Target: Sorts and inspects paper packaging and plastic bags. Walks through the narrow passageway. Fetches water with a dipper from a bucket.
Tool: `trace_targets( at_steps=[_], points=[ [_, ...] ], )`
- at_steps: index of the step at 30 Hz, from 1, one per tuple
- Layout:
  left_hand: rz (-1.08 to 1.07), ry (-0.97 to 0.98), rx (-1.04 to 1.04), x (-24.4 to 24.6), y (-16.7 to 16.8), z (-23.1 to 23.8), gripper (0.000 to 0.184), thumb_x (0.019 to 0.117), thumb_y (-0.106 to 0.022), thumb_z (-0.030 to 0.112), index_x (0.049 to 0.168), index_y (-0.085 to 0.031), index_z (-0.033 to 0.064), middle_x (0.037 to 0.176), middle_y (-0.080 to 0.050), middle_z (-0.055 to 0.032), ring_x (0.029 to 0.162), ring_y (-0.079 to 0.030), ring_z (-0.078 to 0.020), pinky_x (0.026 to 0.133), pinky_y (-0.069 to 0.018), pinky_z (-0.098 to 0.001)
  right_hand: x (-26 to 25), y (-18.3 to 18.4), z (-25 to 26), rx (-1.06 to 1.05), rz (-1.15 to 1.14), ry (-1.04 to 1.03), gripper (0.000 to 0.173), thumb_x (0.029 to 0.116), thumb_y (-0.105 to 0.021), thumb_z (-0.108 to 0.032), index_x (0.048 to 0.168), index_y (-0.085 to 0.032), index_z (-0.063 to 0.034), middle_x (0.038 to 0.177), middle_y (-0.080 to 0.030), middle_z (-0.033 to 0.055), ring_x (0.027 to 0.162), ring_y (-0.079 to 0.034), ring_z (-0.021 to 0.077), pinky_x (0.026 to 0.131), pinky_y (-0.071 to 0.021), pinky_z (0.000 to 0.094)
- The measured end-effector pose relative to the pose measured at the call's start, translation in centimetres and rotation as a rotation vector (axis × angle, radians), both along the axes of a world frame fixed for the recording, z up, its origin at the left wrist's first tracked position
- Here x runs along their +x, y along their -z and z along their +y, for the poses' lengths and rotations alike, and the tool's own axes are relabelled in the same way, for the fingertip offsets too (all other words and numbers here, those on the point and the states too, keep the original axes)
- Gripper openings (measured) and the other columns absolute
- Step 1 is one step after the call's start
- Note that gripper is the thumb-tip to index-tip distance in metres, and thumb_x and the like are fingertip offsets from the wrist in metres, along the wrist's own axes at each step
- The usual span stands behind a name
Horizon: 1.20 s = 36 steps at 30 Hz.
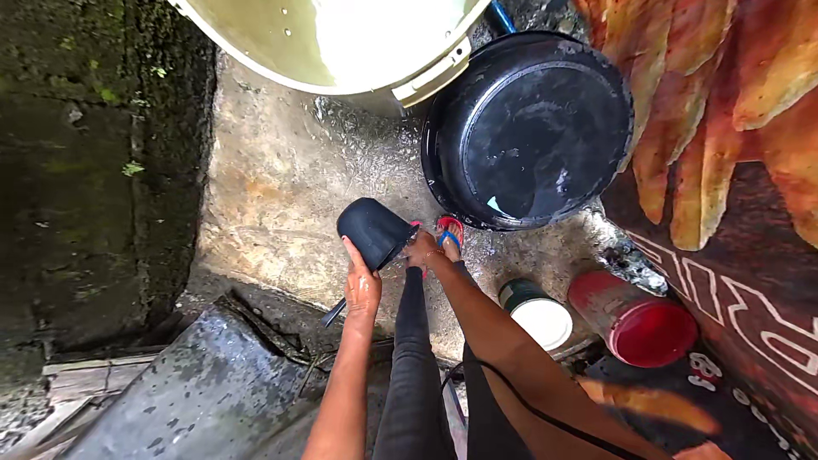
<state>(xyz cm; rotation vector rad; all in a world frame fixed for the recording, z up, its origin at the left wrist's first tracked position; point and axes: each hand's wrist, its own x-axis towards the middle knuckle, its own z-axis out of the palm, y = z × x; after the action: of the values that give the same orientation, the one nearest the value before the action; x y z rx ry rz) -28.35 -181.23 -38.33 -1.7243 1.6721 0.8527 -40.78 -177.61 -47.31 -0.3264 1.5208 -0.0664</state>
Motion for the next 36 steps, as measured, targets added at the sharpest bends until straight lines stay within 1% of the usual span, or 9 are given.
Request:
trace_targets(
  at_steps=[6,8,12,17,19,24,27,33,36],
  points=[
    [0.095,0.057,-0.216,0.6,-1.0,0.6,0.082,0.0948,-0.058,-0.004,0.158,-0.006,-0.0123,0.145,-0.048,-0.0383,0.122,-0.062,-0.0496,0.104,-0.0489,-0.0537,1.0,-0.2,-1.2,-0.076,-0.057,0.261,0.046,0.0996,-0.065,-0.006,0.141,-0.051,0.0091,0.137,-0.059,0.0283,0.126,-0.059,0.0335,0.11,-0.0446,0.0443],
    [0.207,0.089,-0.33,1.0,-1.3,1.1,0.083,0.0899,-0.06,-0.01,0.155,-0.01,-0.0179,0.146,-0.045,-0.0414,0.127,-0.058,-0.0514,0.108,-0.0464,-0.0524,0.6,-2.0,-1.7,-0.062,-0.15,0.627,0.04,0.1048,-0.05,0.003,0.144,-0.046,0.0083,0.139,-0.057,0.0265,0.121,-0.06,0.0284,0.103,-0.0488,0.0369],
    [0.466,0.164,-0.518,2.0,-2.5,2.1,0.068,0.0863,-0.059,-0.015,0.145,-0.026,-0.028,0.137,-0.05,-0.0458,0.121,-0.06,-0.055,0.106,-0.0492,-0.053,0.3,-3.1,-0.7,-0.138,-0.341,1.169,0.045,0.1139,-0.021,-0.021,0.14,-0.046,0.0052,0.128,-0.057,0.0184,0.11,-0.056,0.0168,0.096,-0.0473,0.0295],
    [0.385,0.188,-0.532,3.4,-6.5,1.1,0.054,0.0878,-0.07,0.0,0.129,-0.048,-0.0262,0.11,-0.067,-0.0385,0.099,-0.07,-0.0527,0.089,-0.0551,-0.0612,-1.4,-6.0,-2.4,-0.573,-0.455,0.922,0.038,0.1106,-0.03,-0.01,0.132,-0.055,0.0093,0.122,-0.064,0.0169,0.109,-0.06,0.0116,0.097,-0.0489,0.0264],
    [0.334,0.196,-0.525,3.0,-8.6,-0.1,0.046,0.0895,-0.068,0.002,0.125,-0.055,-0.0226,0.112,-0.066,-0.039,0.102,-0.068,-0.0545,0.091,-0.0525,-0.0644,-2.6,-10.1,-4.8,-0.454,-0.464,0.859,0.037,0.1116,-0.029,-0.01,0.133,-0.054,0.0065,0.12,-0.063,0.0164,0.104,-0.059,0.0134,0.093,-0.0477,0.0279],
    [0.264,0.22,-0.626,-0.2,-13.6,-6.0,0.045,0.0987,-0.056,0.005,0.137,-0.049,-0.0192,0.124,-0.061,-0.0407,0.113,-0.063,-0.0556,0.097,-0.0478,-0.0668,-6.0,-11.0,-6.0,-0.489,-0.318,0.401,0.055,0.1065,-0.051,-0.005,0.159,-0.034,-0.0038,0.155,-0.048,0.0201,0.136,-0.055,0.0319,0.109,-0.0473,0.0457],
    [0.187,0.317,-0.716,-3.8,-14.9,-12.0,0.045,0.1033,-0.054,0.012,0.14,-0.047,-0.013,0.118,-0.062,-0.0413,0.106,-0.063,-0.06,0.086,-0.047,-0.0746,-10.1,-10.4,-1.9,-0.466,-0.125,0.296,0.045,0.1075,-0.048,-0.005,0.152,-0.044,0.0019,0.15,-0.051,0.0248,0.137,-0.053,0.0338,0.114,-0.0426,0.0446],
    [-0.053,0.295,-0.529,-15.5,-13.3,-21.8,0.068,0.1065,-0.048,0.016,0.159,-0.012,-0.0068,0.143,-0.047,-0.0395,0.124,-0.055,-0.0572,0.096,-0.0462,-0.0711,-16.5,-9.5,13.2,-0.255,0.134,0.28,0.04,0.1095,-0.044,-0.009,0.145,-0.049,0.0073,0.145,-0.054,0.0292,0.136,-0.054,0.0387,0.117,-0.0394,0.0485],
    [-0.183,0.387,-0.337,-19.3,-11.2,-22.9,0.062,0.1025,-0.057,0.017,0.15,-0.029,-0.0127,0.135,-0.054,-0.039,0.122,-0.058,-0.0546,0.097,-0.0477,-0.0689,-17.3,-9.9,20.9,-0.078,0.196,0.326,0.04,0.1089,-0.046,-0.007,0.145,-0.049,0.0088,0.147,-0.051,0.0308,0.138,-0.051,0.0413,0.118,-0.0378,0.0499]
  ],
)
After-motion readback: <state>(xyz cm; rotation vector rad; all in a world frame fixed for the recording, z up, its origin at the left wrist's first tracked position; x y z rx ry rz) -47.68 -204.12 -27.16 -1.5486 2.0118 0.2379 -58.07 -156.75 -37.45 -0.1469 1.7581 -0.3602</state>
